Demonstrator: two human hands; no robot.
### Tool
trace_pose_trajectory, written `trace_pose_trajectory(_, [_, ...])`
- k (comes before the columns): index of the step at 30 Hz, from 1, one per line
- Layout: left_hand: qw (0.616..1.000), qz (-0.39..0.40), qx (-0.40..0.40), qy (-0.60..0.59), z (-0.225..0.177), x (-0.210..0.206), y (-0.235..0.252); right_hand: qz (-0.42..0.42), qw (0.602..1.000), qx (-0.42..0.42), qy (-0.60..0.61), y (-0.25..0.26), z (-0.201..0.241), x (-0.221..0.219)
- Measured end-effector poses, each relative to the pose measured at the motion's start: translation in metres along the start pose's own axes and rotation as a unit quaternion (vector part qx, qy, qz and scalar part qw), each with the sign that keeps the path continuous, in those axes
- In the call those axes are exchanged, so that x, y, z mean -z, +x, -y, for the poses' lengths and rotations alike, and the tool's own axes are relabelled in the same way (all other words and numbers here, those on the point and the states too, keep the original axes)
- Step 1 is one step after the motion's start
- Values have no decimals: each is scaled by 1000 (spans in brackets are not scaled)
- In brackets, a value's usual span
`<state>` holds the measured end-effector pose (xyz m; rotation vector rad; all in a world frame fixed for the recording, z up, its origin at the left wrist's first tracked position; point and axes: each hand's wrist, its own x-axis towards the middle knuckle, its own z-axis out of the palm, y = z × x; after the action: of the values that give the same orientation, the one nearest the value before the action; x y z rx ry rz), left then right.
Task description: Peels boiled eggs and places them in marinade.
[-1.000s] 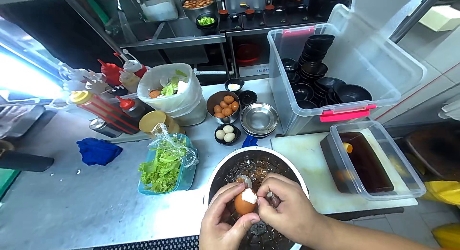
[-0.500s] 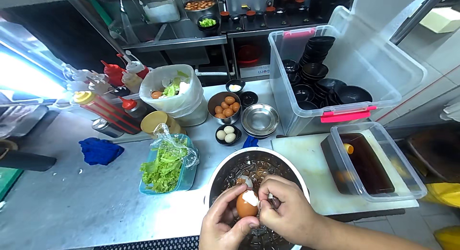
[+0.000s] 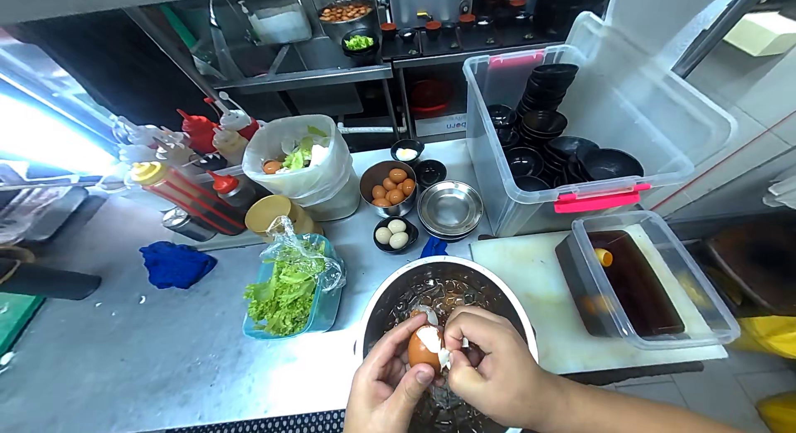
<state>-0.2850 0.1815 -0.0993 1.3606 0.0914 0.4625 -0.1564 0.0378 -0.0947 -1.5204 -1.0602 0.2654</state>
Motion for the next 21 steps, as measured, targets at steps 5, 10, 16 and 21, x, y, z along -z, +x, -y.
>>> trace_pose_trajectory(5, [999, -39, 12, -10, 1, 1, 1, -29, 990, 114, -80, -3, -6, -5])
trace_pose_trajectory(10, [999, -31, 26, -26, 3, 5, 2, 44, 992, 115, -20, -2, -6, 1])
trace_pose_trajectory(16, [998, -23, 45, -42, 2, 2, 3, 32, 997, -26, 69, 5, -5, 11])
trace_pose_trajectory(21, [1000, -4, 24, -3, 5, 5, 4, 111, 979, -114, 124, 9, -2, 17])
